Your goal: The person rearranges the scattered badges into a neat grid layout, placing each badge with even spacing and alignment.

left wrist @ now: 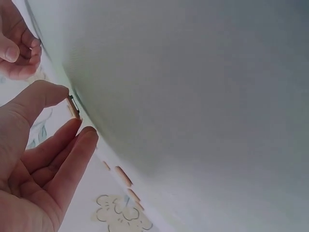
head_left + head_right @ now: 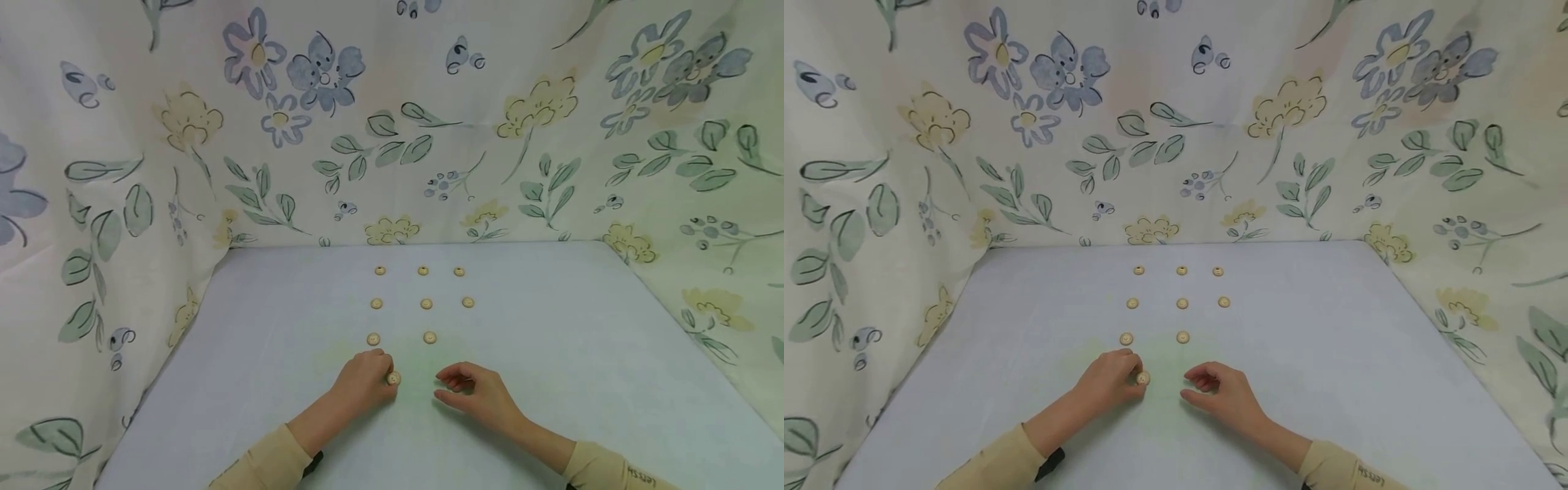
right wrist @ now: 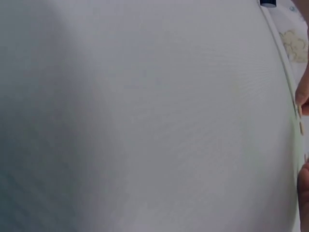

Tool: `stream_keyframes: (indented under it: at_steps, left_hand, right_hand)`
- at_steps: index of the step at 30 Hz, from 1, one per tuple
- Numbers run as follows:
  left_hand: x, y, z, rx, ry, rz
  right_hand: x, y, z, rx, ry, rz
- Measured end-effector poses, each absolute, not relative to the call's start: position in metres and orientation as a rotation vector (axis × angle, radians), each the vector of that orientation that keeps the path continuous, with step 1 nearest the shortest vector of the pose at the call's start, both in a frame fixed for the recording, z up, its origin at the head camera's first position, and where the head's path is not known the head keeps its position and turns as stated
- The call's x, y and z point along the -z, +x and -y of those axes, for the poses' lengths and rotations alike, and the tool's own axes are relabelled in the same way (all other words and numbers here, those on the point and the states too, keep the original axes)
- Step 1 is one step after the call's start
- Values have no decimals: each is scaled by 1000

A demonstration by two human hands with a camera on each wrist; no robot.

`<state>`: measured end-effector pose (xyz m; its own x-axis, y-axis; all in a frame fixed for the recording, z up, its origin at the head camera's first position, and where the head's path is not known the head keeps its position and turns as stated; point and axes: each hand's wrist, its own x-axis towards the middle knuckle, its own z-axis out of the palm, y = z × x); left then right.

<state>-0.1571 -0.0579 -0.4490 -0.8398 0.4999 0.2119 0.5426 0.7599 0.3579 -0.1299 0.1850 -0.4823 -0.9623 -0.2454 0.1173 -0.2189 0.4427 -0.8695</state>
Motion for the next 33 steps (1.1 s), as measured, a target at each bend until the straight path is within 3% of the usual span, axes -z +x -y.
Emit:
stream_keyframes:
  at_steps: [14,33]
  left_hand:
    - [432,-185,7,631,-878,2836]
    - [444,-222,-86,442,-966,2890]
  right_hand:
    - [481,-123,-192,1621,-427,-2654]
    - [478,-110,-200,1710,-473,-2625]
